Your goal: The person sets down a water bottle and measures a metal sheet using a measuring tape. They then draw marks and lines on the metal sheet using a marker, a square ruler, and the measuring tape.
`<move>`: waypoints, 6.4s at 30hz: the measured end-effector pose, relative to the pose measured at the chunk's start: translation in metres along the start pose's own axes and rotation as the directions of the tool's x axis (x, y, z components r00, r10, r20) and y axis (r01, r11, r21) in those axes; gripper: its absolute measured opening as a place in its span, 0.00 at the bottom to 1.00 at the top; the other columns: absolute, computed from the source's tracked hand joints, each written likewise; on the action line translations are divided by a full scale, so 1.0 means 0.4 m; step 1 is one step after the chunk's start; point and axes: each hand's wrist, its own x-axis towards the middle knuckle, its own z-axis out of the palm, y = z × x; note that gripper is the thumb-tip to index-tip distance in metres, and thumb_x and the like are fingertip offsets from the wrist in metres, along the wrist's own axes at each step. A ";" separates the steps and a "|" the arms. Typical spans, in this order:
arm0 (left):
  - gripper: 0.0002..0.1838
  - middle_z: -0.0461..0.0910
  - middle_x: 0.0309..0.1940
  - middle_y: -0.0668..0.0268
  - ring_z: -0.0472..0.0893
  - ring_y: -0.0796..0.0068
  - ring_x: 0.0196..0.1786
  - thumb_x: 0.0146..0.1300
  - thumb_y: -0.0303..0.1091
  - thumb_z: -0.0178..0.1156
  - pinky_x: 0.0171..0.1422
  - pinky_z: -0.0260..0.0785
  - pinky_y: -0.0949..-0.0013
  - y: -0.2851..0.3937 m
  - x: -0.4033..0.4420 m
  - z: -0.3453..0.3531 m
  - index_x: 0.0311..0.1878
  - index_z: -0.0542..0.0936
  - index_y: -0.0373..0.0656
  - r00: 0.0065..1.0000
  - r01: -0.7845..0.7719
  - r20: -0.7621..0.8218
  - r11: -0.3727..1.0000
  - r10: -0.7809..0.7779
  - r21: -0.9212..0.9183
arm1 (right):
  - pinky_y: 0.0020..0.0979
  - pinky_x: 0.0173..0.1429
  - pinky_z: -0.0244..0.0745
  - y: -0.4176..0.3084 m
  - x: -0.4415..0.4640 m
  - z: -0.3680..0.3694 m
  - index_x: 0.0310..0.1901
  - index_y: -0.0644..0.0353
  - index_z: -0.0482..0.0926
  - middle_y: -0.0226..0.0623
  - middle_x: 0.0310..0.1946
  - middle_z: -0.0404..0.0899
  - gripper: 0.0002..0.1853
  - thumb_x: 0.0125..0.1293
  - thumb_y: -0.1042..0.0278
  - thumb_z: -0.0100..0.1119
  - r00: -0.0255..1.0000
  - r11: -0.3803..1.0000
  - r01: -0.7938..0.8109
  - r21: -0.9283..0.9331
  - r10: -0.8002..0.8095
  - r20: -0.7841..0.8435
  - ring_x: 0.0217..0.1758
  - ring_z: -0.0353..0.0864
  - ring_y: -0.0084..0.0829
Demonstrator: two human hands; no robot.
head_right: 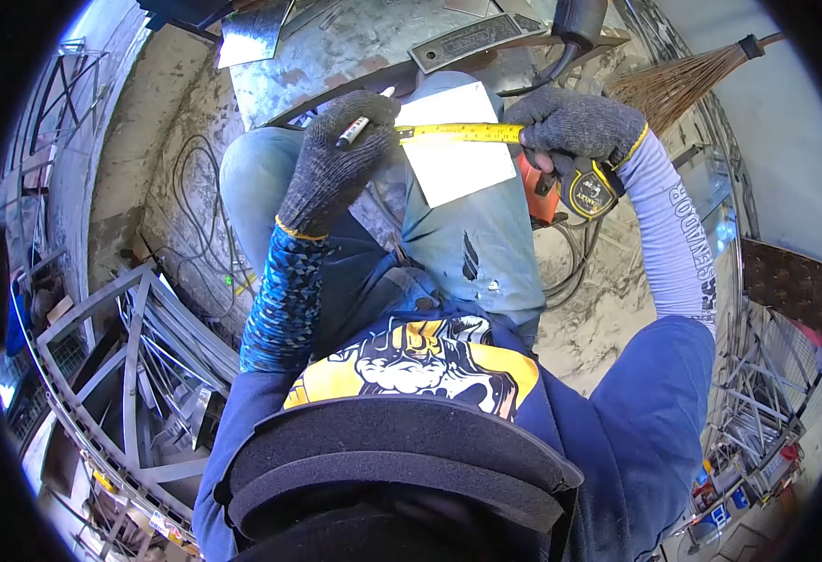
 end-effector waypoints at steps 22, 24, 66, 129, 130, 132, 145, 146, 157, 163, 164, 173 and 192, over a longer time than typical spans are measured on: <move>0.12 0.83 0.48 0.55 0.82 0.62 0.52 0.61 0.24 0.67 0.58 0.73 0.62 -0.007 -0.025 0.072 0.48 0.81 0.36 0.970 -0.069 -0.227 0.992 0.092 0.109 | 0.26 0.38 0.77 0.054 0.001 0.061 0.57 0.64 0.82 0.34 0.35 0.84 0.20 0.63 0.79 0.54 0.895 0.961 0.025 -0.274 -0.144 -0.423 0.31 0.80 0.20; 0.11 0.83 0.49 0.54 0.83 0.60 0.52 0.61 0.25 0.66 0.59 0.74 0.62 0.005 -0.014 0.067 0.47 0.81 0.37 0.967 -0.095 -0.222 0.984 0.128 0.152 | 0.32 0.50 0.78 0.082 0.018 0.051 0.57 0.64 0.81 0.40 0.39 0.85 0.20 0.63 0.77 0.56 0.845 0.924 0.086 -0.374 -0.266 -0.463 0.43 0.81 0.26; 0.10 0.84 0.43 0.56 0.84 0.63 0.47 0.59 0.27 0.67 0.54 0.76 0.64 -0.012 0.010 0.027 0.43 0.80 0.38 0.981 -0.137 -0.135 0.990 0.138 0.017 | 0.45 0.53 0.74 0.020 0.020 0.099 0.56 0.65 0.76 0.54 0.45 0.80 0.20 0.74 0.56 0.53 0.792 0.890 0.015 -0.456 -0.288 -0.538 0.48 0.81 0.52; 0.13 0.84 0.49 0.55 0.84 0.65 0.50 0.62 0.28 0.66 0.58 0.76 0.64 -0.052 0.036 0.060 0.49 0.81 0.36 0.964 -0.193 -0.155 0.970 0.215 0.148 | 0.44 0.60 0.75 0.105 0.043 0.068 0.60 0.67 0.77 0.55 0.53 0.82 0.22 0.73 0.60 0.54 0.727 0.704 0.010 -0.710 -0.493 -0.478 0.55 0.81 0.53; 0.13 0.84 0.49 0.55 0.84 0.65 0.50 0.62 0.28 0.66 0.58 0.76 0.64 -0.054 0.038 0.062 0.49 0.81 0.36 0.965 -0.196 -0.148 0.969 0.218 0.148 | 0.44 0.61 0.75 0.109 0.042 0.071 0.60 0.67 0.77 0.55 0.54 0.81 0.22 0.73 0.60 0.54 0.704 0.725 0.005 -0.689 -0.492 -0.512 0.56 0.80 0.54; 0.12 0.84 0.45 0.54 0.85 0.58 0.49 0.62 0.29 0.64 0.56 0.77 0.61 -0.058 0.041 0.062 0.48 0.80 0.37 0.950 -0.238 -0.155 0.950 0.271 0.204 | 0.44 0.63 0.74 0.113 0.038 0.076 0.60 0.67 0.77 0.55 0.55 0.81 0.22 0.73 0.60 0.54 0.702 0.720 -0.002 -0.694 -0.493 -0.514 0.58 0.80 0.53; 0.13 0.84 0.46 0.56 0.84 0.62 0.49 0.61 0.31 0.67 0.56 0.76 0.62 -0.072 0.046 0.042 0.48 0.81 0.37 0.967 -0.238 -0.044 0.953 0.250 0.186 | 0.44 0.66 0.72 0.066 0.018 0.077 0.63 0.67 0.76 0.54 0.57 0.79 0.23 0.74 0.59 0.54 0.748 0.786 -0.014 -0.618 -0.402 -0.528 0.61 0.79 0.51; 0.14 0.84 0.46 0.56 0.85 0.65 0.48 0.62 0.30 0.67 0.55 0.77 0.63 -0.076 0.046 0.044 0.49 0.81 0.37 0.958 -0.268 -0.054 0.945 0.282 0.186 | 0.44 0.66 0.72 0.061 0.014 0.080 0.63 0.67 0.76 0.54 0.57 0.79 0.23 0.74 0.59 0.54 0.745 0.787 -0.018 -0.616 -0.400 -0.533 0.61 0.79 0.51; 0.15 0.83 0.48 0.59 0.82 0.70 0.50 0.62 0.27 0.64 0.57 0.76 0.66 -0.064 0.042 0.043 0.51 0.80 0.36 0.991 -0.091 -0.097 0.995 0.094 0.037 | 0.44 0.65 0.73 0.042 0.013 0.079 0.61 0.66 0.78 0.55 0.55 0.81 0.21 0.72 0.61 0.54 0.754 0.795 0.000 -0.607 -0.399 -0.522 0.59 0.80 0.52; 0.16 0.81 0.51 0.59 0.81 0.70 0.52 0.63 0.29 0.65 0.57 0.75 0.66 -0.042 0.024 0.027 0.53 0.80 0.36 0.995 0.014 -0.091 0.971 -0.037 -0.237 | 0.43 0.67 0.71 0.077 0.026 0.072 0.62 0.64 0.76 0.53 0.56 0.79 0.21 0.74 0.61 0.53 0.752 0.819 0.042 -0.572 -0.403 -0.522 0.61 0.78 0.50; 0.15 0.80 0.52 0.58 0.81 0.71 0.52 0.64 0.29 0.64 0.56 0.75 0.66 -0.041 0.023 0.025 0.53 0.80 0.36 0.997 -0.003 -0.081 0.982 -0.012 -0.191 | 0.45 0.72 0.67 0.079 0.025 0.071 0.65 0.60 0.75 0.52 0.58 0.78 0.21 0.75 0.61 0.50 0.786 0.837 -0.001 -0.547 -0.338 -0.518 0.66 0.74 0.49; 0.16 0.83 0.53 0.55 0.83 0.66 0.53 0.62 0.25 0.64 0.61 0.75 0.64 -0.051 0.032 0.040 0.53 0.81 0.36 0.986 -0.120 -0.101 0.985 0.132 0.122 | 0.43 0.72 0.68 0.040 0.011 0.056 0.64 0.62 0.76 0.48 0.62 0.77 0.22 0.74 0.60 0.52 0.821 0.796 0.008 -0.606 -0.352 -0.450 0.66 0.75 0.47; 0.14 0.85 0.49 0.53 0.85 0.62 0.51 0.61 0.24 0.62 0.59 0.76 0.62 -0.035 0.037 0.047 0.51 0.81 0.37 0.970 -0.212 -0.074 0.952 0.233 0.220 | 0.45 0.70 0.69 0.046 0.002 0.078 0.63 0.63 0.77 0.52 0.60 0.78 0.23 0.74 0.57 0.54 0.772 0.777 -0.052 -0.628 -0.368 -0.518 0.65 0.77 0.49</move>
